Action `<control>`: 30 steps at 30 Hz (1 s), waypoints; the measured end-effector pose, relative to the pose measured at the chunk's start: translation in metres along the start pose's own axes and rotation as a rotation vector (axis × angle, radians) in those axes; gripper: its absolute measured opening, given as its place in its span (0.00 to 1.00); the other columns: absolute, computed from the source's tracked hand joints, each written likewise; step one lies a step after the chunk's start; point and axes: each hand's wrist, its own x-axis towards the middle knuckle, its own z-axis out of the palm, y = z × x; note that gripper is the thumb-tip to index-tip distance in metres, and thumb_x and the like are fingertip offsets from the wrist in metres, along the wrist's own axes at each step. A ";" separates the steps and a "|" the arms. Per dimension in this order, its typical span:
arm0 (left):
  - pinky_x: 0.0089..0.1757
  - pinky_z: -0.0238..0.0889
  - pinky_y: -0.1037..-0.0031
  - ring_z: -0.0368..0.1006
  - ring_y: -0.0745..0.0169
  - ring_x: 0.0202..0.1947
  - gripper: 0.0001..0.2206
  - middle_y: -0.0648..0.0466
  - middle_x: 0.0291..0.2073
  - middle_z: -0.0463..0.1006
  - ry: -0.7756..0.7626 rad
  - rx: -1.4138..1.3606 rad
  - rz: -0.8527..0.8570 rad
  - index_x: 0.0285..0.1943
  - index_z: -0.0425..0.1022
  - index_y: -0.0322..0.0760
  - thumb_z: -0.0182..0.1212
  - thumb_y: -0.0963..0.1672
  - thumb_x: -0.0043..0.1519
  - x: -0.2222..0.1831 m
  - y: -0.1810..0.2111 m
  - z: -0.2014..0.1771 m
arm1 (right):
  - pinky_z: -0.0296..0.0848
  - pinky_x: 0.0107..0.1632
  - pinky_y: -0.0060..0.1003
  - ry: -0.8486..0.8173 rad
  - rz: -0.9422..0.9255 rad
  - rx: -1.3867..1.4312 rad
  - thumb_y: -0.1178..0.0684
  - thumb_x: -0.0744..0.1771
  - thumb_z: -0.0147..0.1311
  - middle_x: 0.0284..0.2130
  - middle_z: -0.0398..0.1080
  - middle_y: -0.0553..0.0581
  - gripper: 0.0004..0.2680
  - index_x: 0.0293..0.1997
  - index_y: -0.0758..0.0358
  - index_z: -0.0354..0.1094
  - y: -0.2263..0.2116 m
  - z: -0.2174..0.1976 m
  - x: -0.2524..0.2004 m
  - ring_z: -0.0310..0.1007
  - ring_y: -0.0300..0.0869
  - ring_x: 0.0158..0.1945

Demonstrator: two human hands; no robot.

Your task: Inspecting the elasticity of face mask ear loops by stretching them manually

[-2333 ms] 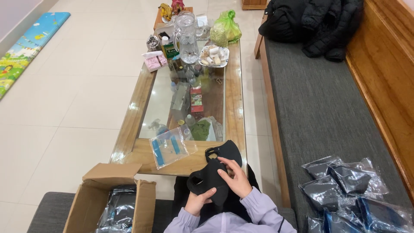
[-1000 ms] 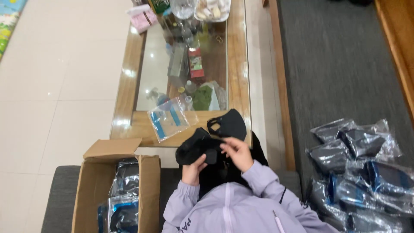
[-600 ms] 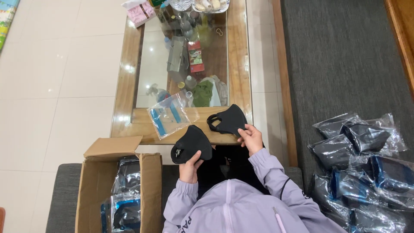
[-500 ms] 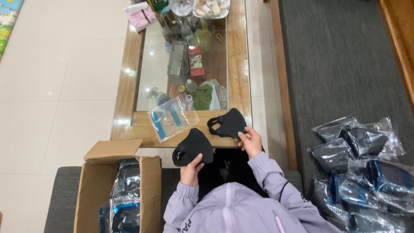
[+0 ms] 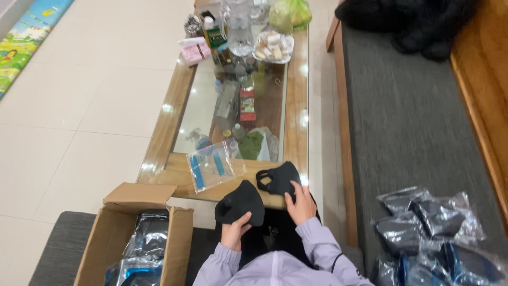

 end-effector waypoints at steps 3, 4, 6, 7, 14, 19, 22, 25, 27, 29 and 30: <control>0.42 0.73 0.66 0.79 0.53 0.49 0.26 0.45 0.50 0.84 0.000 -0.013 -0.019 0.60 0.78 0.37 0.73 0.36 0.50 0.017 -0.015 -0.006 | 0.75 0.45 0.54 0.040 0.015 -0.001 0.40 0.66 0.51 0.46 0.68 0.55 0.17 0.63 0.40 0.64 0.005 0.009 0.001 0.76 0.52 0.45; 0.42 0.73 0.66 0.79 0.53 0.49 0.26 0.45 0.50 0.84 -0.005 -0.029 -0.011 0.60 0.78 0.37 0.73 0.36 0.50 0.011 -0.009 -0.001 | 0.75 0.45 0.54 0.045 -0.001 -0.007 0.40 0.66 0.51 0.46 0.68 0.55 0.17 0.63 0.40 0.64 0.004 0.007 0.004 0.76 0.52 0.45; 0.44 0.72 0.66 0.78 0.52 0.52 0.30 0.46 0.54 0.82 0.014 0.002 -0.057 0.64 0.74 0.40 0.73 0.36 0.49 -0.002 0.001 0.004 | 0.75 0.44 0.52 0.029 0.027 0.006 0.39 0.66 0.52 0.42 0.67 0.52 0.18 0.64 0.39 0.64 0.005 0.006 0.002 0.76 0.51 0.43; 0.44 0.72 0.66 0.78 0.52 0.52 0.30 0.46 0.54 0.82 0.008 -0.006 -0.054 0.64 0.74 0.40 0.73 0.36 0.49 0.001 -0.001 0.005 | 0.75 0.44 0.52 0.034 0.020 0.001 0.39 0.66 0.52 0.42 0.67 0.52 0.18 0.64 0.39 0.64 0.007 0.008 0.004 0.76 0.51 0.43; 0.43 0.73 0.63 0.79 0.53 0.50 0.27 0.48 0.52 0.85 -0.051 0.015 -0.052 0.62 0.77 0.39 0.74 0.37 0.51 0.011 -0.013 0.007 | 0.73 0.43 0.50 -0.012 0.026 0.001 0.37 0.67 0.48 0.39 0.65 0.49 0.17 0.63 0.39 0.66 0.005 0.001 0.004 0.75 0.46 0.42; 0.45 0.73 0.60 0.79 0.51 0.54 0.29 0.48 0.56 0.83 -0.091 0.061 -0.080 0.66 0.75 0.40 0.73 0.38 0.52 -0.018 0.008 0.020 | 0.70 0.45 0.34 -0.083 -0.037 0.245 0.39 0.69 0.46 0.33 0.68 0.47 0.15 0.58 0.45 0.74 -0.048 -0.036 -0.019 0.68 0.37 0.30; 0.43 0.74 0.59 0.79 0.52 0.52 0.29 0.48 0.54 0.84 -0.149 0.057 -0.076 0.65 0.76 0.42 0.74 0.39 0.52 -0.017 0.004 0.021 | 0.74 0.37 0.33 -0.286 0.109 0.657 0.44 0.68 0.53 0.41 0.74 0.49 0.21 0.70 0.48 0.62 -0.067 -0.041 -0.026 0.72 0.36 0.36; 0.38 0.75 0.61 0.80 0.53 0.50 0.28 0.49 0.53 0.85 -0.211 0.041 -0.064 0.64 0.78 0.42 0.75 0.40 0.50 -0.011 -0.007 0.017 | 0.67 0.50 0.30 -0.373 0.073 0.674 0.41 0.66 0.57 0.44 0.65 0.54 0.26 0.74 0.43 0.54 -0.057 -0.024 -0.025 0.69 0.36 0.42; 0.38 0.77 0.57 0.81 0.51 0.49 0.28 0.47 0.54 0.85 -0.246 0.029 -0.068 0.65 0.76 0.40 0.74 0.39 0.52 0.000 -0.018 0.014 | 0.60 0.34 0.26 -0.337 -0.054 0.920 0.55 0.67 0.59 0.20 0.59 0.48 0.23 0.73 0.54 0.57 -0.046 -0.008 -0.025 0.60 0.31 0.27; 0.38 0.76 0.59 0.80 0.52 0.50 0.30 0.48 0.55 0.84 -0.227 0.054 -0.077 0.66 0.75 0.41 0.75 0.40 0.51 -0.011 -0.008 0.016 | 0.68 0.38 0.30 -0.382 0.004 0.946 0.55 0.67 0.59 0.26 0.68 0.54 0.24 0.73 0.53 0.56 -0.054 -0.018 -0.027 0.69 0.36 0.32; 0.37 0.75 0.62 0.80 0.52 0.51 0.31 0.49 0.56 0.83 -0.209 0.082 -0.088 0.67 0.75 0.41 0.76 0.41 0.50 -0.016 -0.004 0.017 | 0.76 0.41 0.33 -0.424 0.065 0.973 0.56 0.66 0.58 0.32 0.77 0.60 0.25 0.73 0.52 0.54 -0.057 -0.023 -0.028 0.78 0.41 0.37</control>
